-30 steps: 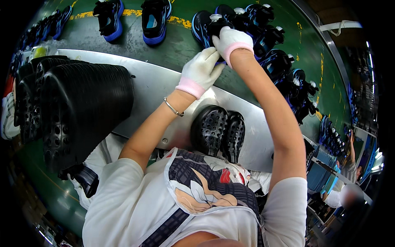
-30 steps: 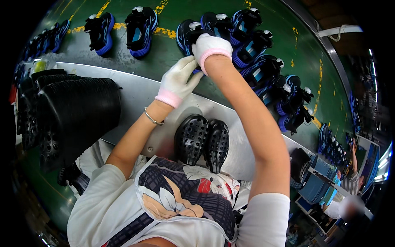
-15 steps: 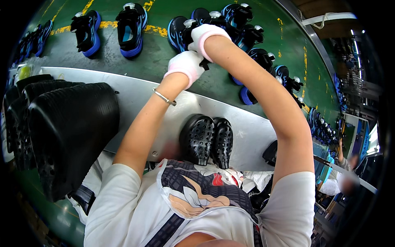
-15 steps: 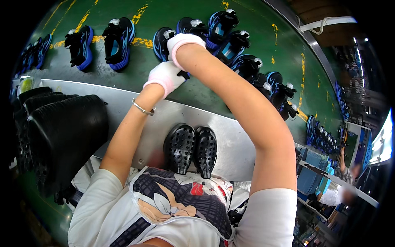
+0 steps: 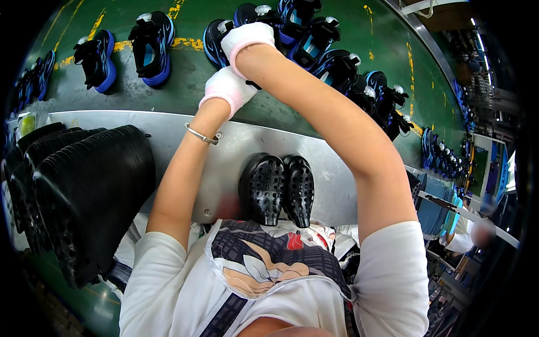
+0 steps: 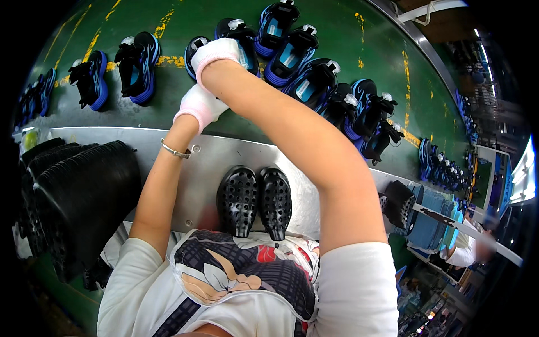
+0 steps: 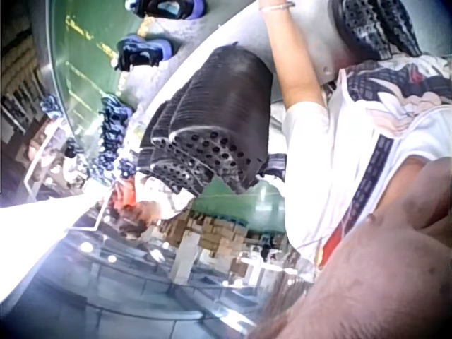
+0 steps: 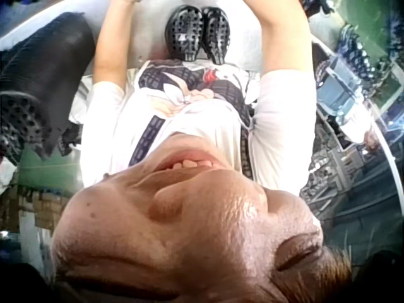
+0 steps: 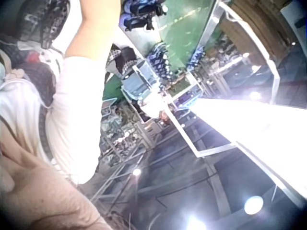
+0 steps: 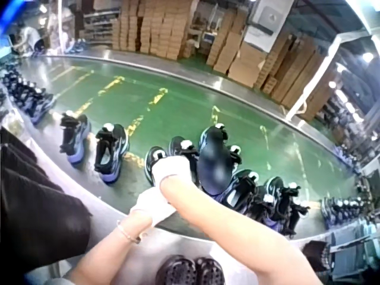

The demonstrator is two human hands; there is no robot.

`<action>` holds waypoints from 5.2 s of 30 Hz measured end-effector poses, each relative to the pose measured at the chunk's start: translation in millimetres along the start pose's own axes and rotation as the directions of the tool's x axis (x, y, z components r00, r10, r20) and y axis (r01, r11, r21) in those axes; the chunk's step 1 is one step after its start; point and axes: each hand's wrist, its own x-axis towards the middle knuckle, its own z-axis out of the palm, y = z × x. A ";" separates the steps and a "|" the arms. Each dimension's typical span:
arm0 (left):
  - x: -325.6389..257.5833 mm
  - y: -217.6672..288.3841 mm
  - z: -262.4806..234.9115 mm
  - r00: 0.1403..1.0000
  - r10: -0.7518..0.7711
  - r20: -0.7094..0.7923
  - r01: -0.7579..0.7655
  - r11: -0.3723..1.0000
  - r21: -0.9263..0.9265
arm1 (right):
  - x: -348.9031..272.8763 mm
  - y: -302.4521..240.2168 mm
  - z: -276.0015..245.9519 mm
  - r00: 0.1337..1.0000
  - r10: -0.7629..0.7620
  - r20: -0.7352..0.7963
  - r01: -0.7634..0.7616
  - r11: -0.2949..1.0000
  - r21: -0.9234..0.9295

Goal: The person inserts black plastic shoe trees into blue and black athletic shoes on a factory assembly line. They pick up a shoe, insert the tree, and place the shoe back in line, repeating this process for multiple units.

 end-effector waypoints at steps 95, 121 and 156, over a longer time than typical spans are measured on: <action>-120.3 108.4 39.7 0.633 0.730 0.257 -0.094 0.402 -0.911 | -368.0 70.0 96.9 0.680 0.297 -0.671 0.198 0.806 0.558; -92.4 19.5 19.8 0.935 0.356 -0.003 -0.196 0.508 -0.839 | -208.9 32.9 66.4 0.896 0.413 -0.162 -0.101 0.545 0.832; -10.4 -12.7 3.3 0.993 0.114 0.015 -0.113 0.991 -0.067 | -27.5 8.0 21.9 0.990 0.125 0.064 -0.138 0.952 0.274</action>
